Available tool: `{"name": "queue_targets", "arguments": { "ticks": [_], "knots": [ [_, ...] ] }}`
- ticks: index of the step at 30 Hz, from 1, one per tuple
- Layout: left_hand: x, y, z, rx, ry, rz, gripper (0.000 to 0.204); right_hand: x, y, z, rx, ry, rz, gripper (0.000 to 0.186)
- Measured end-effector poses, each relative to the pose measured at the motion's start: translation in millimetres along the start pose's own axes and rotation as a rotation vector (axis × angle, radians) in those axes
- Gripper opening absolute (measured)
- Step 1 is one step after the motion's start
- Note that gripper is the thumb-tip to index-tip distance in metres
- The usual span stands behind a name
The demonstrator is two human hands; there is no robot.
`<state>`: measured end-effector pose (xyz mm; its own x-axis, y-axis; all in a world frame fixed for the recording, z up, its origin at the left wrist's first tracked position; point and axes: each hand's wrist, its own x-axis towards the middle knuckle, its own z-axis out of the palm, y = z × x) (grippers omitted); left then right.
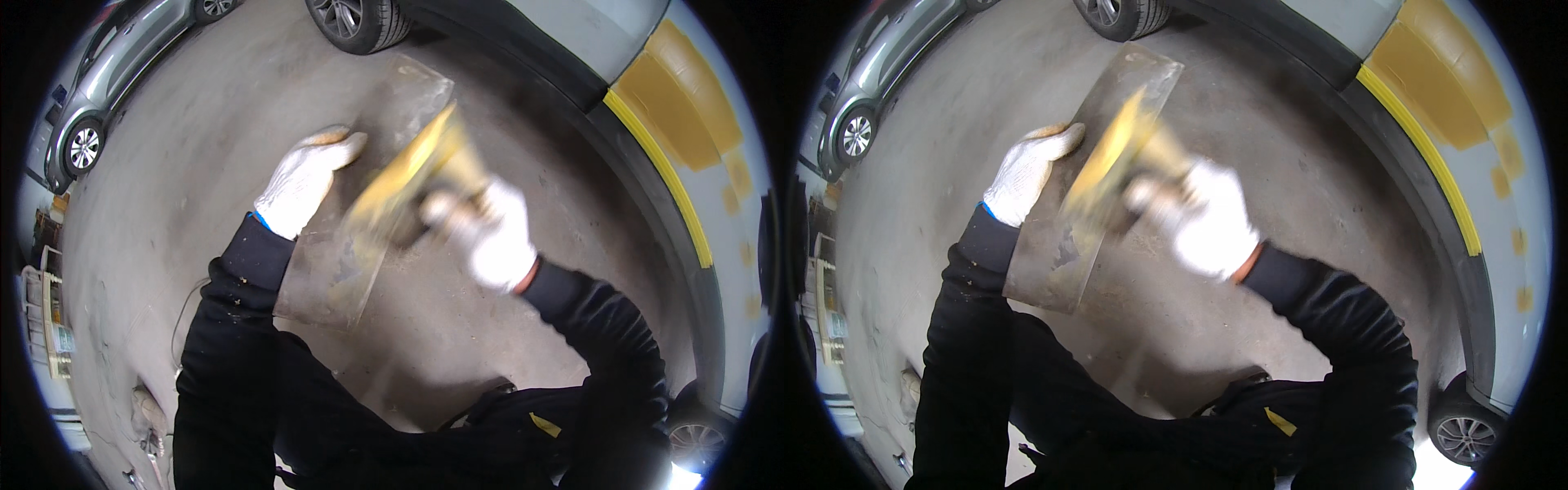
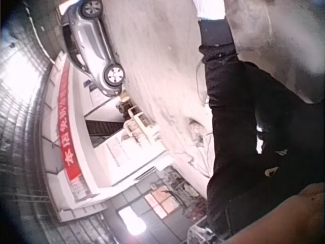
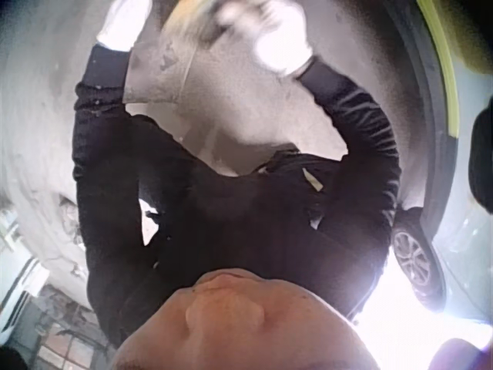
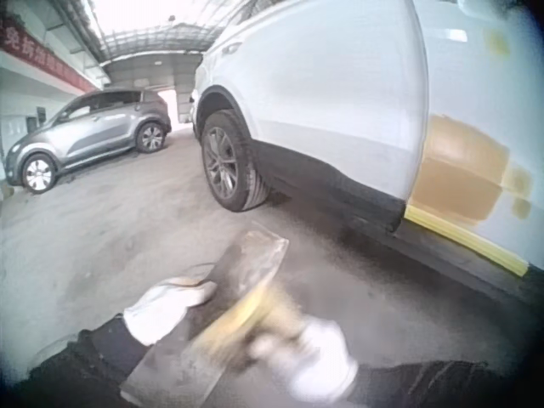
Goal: The person applies yellow body filler to the side of a white car using a metal spreader and a smaller scraper. They spread the filler across the panel, then use the smaller tool to smooth and level the surface. The person works along the side of the car, moving between sections and occasionally repositioning tools.
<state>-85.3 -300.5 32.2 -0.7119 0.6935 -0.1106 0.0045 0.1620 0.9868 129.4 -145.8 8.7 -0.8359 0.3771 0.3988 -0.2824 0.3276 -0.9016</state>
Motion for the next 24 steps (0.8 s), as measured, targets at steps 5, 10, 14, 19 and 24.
{"name": "queue_targets", "arguments": {
  "ticks": [5, 10, 14, 19, 24],
  "knots": [
    [-7.4, 10.3, 2.7, 0.071, -0.043, 0.175, 0.057, 37.6, 6.9, -35.4, 0.066, 0.236, 0.019, 0.030],
    [-2.0, 8.1, 2.0, 0.089, 0.071, 0.027, 0.059, -31.6, -23.7, 27.0, -0.201, -0.368, 0.128, 0.034],
    [6.9, 6.2, -12.4, -0.181, 0.054, -0.042, 0.051, -25.5, -31.2, 23.0, 0.222, -0.138, 0.070, 0.035],
    [3.0, 3.1, -6.8, -0.320, 0.068, 0.072, 0.054, 38.5, -24.0, -26.0, 0.388, 0.258, 0.022, 0.030],
    [-1.4, 8.1, 7.0, -0.306, 0.048, 0.073, 0.056, 64.3, -17.1, -59.9, 0.338, 0.297, 0.028, 0.022]
  ]
}}
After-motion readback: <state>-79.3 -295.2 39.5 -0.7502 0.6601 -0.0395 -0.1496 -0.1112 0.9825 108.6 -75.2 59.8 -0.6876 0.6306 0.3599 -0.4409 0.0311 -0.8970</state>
